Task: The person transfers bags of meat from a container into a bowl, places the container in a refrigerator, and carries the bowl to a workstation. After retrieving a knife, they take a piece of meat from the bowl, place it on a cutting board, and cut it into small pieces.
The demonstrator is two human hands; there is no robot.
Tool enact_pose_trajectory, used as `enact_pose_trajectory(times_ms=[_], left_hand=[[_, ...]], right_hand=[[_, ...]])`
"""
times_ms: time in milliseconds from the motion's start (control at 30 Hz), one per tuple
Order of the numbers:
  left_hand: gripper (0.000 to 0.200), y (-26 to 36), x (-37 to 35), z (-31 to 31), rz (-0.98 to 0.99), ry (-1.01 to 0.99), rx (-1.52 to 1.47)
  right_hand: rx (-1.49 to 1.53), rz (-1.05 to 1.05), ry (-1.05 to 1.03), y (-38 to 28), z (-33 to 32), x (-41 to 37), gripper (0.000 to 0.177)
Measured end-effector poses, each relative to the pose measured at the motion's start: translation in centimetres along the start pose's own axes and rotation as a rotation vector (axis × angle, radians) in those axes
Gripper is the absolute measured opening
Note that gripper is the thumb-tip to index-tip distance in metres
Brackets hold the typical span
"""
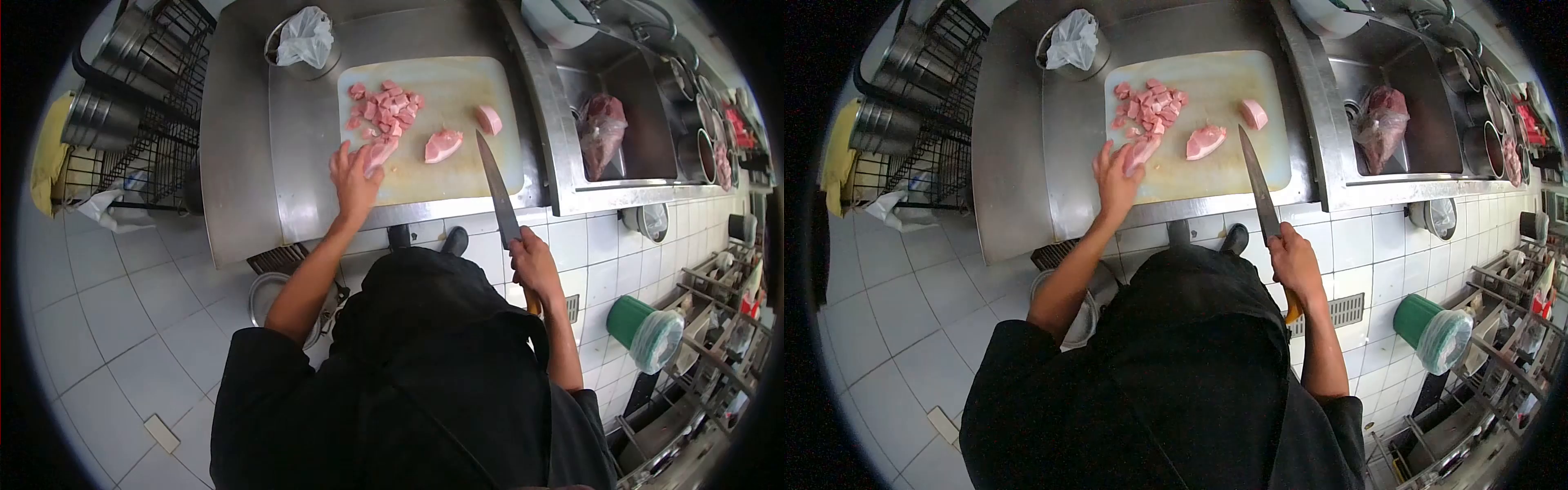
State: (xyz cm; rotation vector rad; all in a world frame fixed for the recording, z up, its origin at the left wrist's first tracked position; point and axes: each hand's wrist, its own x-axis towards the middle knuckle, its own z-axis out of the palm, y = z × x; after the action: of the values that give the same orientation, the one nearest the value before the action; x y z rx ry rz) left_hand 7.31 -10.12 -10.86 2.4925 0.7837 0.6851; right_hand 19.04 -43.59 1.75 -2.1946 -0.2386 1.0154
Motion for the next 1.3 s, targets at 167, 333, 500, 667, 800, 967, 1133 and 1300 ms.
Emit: enact_pose_trajectory(times_ms=[167,333,500,667,800,967,1133,1300], left_hand=[[0.055,8.5,1.5,3.3,0.124,-0.094,-0.105],[0.044,8.7,6.2,9.1,0.162,-0.489,-0.144],[0.039,8.7,10.6,10.0,0.554,-0.427,-0.442],[0.026,8.2,6.1,8.9,0.279,-0.222,-0.367],[0.024,7.6,3.0,10.1,0.212,-0.101,-0.402],[0.023,8.0,3.4,11.1,0.324,-0.049,-0.458],[0.027,7.5,3.7,10.8,0.331,-0.104,-0.434],[0.025,7.1,3.9,11.3,0.351,-0.080,-0.438]], right_hand=[[0.011,0.003,0.017,0.5,0.1,0.7,0.020],[0.002,-0.006,0.063,0.8,-0.3,0.1,0.020],[-0.185,-0.137,0.192,3.6,0.6,-0.1,0.016],[-0.378,-0.256,0.212,1.7,2.6,-0.3,0.014],[-0.462,-0.316,0.224,1.9,4.3,0.8,0.013],[-0.555,-0.280,0.190,1.4,5.0,1.6,0.014],[-0.640,-0.225,0.149,0.1,4.9,2.6,0.015],[-0.615,-0.306,0.093,0.8,5.4,8.2,0.016]])
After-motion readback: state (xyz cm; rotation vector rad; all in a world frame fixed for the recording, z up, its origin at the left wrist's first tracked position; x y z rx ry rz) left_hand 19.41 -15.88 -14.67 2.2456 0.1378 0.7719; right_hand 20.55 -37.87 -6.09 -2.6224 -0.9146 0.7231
